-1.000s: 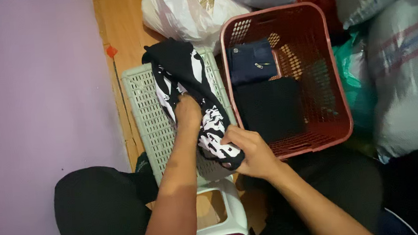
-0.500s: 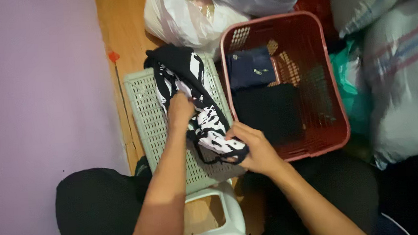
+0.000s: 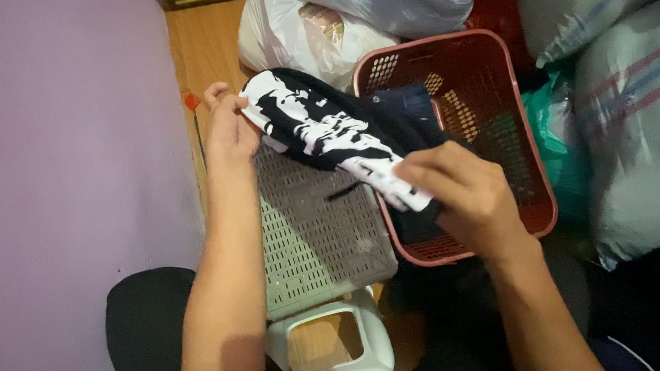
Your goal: The person folds several garments by hand on a small white plastic stool and places them into a red laundry basket. Items include a pair of jeans, a black-and-white patterned top, and a black t-shirt.
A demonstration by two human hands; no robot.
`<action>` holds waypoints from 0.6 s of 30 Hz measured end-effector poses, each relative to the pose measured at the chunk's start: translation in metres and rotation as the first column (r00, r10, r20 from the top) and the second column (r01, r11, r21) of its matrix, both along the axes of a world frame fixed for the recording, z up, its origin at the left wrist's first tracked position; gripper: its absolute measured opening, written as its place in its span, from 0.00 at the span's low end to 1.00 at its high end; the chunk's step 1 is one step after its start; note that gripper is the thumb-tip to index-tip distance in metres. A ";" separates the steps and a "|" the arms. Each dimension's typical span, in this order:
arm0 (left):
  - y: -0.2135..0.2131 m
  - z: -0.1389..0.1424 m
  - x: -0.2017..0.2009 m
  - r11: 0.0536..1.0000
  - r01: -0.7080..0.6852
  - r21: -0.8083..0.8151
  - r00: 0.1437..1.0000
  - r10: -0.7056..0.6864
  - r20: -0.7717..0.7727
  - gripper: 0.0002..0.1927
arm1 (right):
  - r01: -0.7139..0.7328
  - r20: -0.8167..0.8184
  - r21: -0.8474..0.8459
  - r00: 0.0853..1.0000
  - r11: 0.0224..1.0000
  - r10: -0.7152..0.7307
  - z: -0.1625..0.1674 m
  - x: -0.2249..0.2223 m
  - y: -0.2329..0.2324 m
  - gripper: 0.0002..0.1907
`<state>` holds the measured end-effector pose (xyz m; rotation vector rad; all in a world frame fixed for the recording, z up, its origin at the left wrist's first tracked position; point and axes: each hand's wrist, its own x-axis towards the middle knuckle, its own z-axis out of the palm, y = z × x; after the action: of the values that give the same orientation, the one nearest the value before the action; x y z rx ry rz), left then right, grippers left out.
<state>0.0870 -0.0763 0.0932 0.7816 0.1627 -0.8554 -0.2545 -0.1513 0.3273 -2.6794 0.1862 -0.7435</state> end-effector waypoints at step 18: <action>0.102 -0.081 -0.075 0.751 0.132 0.647 0.916 -0.342 0.210 0.19 | -0.544 -0.446 0.130 0.715 0.829 0.539 -0.092 0.028 0.128 0.08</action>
<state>0.0117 0.0259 0.0124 1.5909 0.0532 -0.9134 -0.2266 -0.0234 0.2356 -2.6539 -0.4839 0.0957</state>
